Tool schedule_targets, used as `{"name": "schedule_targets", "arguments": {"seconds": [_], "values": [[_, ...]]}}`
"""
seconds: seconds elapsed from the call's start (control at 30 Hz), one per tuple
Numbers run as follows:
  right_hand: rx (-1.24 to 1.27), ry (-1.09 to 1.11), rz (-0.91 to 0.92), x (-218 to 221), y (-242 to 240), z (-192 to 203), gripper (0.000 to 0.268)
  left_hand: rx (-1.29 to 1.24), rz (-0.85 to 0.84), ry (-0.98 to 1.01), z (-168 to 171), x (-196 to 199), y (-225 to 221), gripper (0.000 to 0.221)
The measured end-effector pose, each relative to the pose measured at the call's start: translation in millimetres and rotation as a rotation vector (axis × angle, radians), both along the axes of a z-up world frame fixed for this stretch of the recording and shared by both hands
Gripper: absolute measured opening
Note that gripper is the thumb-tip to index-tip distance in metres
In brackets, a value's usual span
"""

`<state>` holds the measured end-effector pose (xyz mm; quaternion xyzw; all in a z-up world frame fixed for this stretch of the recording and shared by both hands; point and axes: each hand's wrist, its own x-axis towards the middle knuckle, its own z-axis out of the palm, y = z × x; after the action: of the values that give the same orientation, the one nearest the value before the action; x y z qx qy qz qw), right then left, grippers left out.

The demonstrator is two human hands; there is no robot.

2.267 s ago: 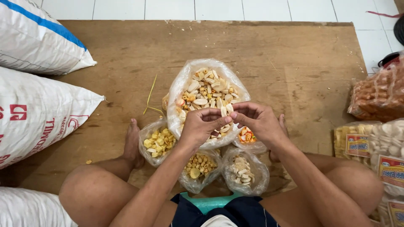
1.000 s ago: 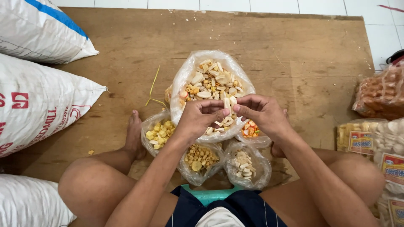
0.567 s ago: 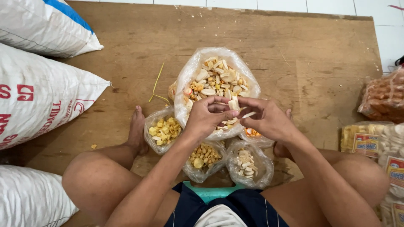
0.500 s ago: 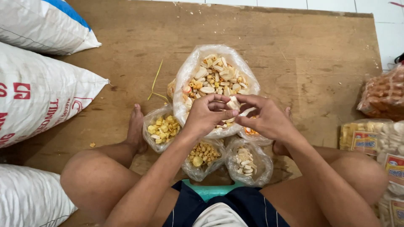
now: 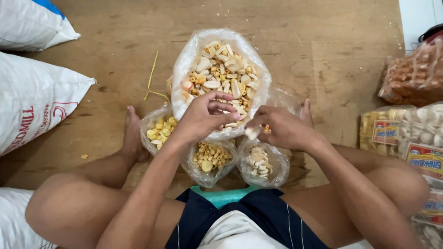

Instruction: Sorting and bagging various types of crackers from a large bag into smaller individual bags

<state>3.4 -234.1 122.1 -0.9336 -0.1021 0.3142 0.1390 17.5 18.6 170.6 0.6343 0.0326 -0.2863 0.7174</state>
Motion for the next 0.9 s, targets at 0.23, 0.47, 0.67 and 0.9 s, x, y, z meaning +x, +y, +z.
{"name": "schedule_targets", "arguments": {"seconds": [0.23,0.47,0.67,0.9], "values": [[-0.232,0.403,0.349,-27,-22,-49,0.036,0.068,-0.041,-0.023,-5,-1,6,0.057],[-0.417,0.296,0.388,-30,-44,-108,0.058,0.385,-0.221,-0.181,-2,1,11,0.054],[-0.163,-0.108,0.447,14,0,-69,0.032,1.279,-0.808,-0.44,-79,-9,20,0.053],[-0.045,-0.527,0.55,32,45,-97,0.046,1.193,-0.909,-0.383,-60,-5,-6,0.061]]}}
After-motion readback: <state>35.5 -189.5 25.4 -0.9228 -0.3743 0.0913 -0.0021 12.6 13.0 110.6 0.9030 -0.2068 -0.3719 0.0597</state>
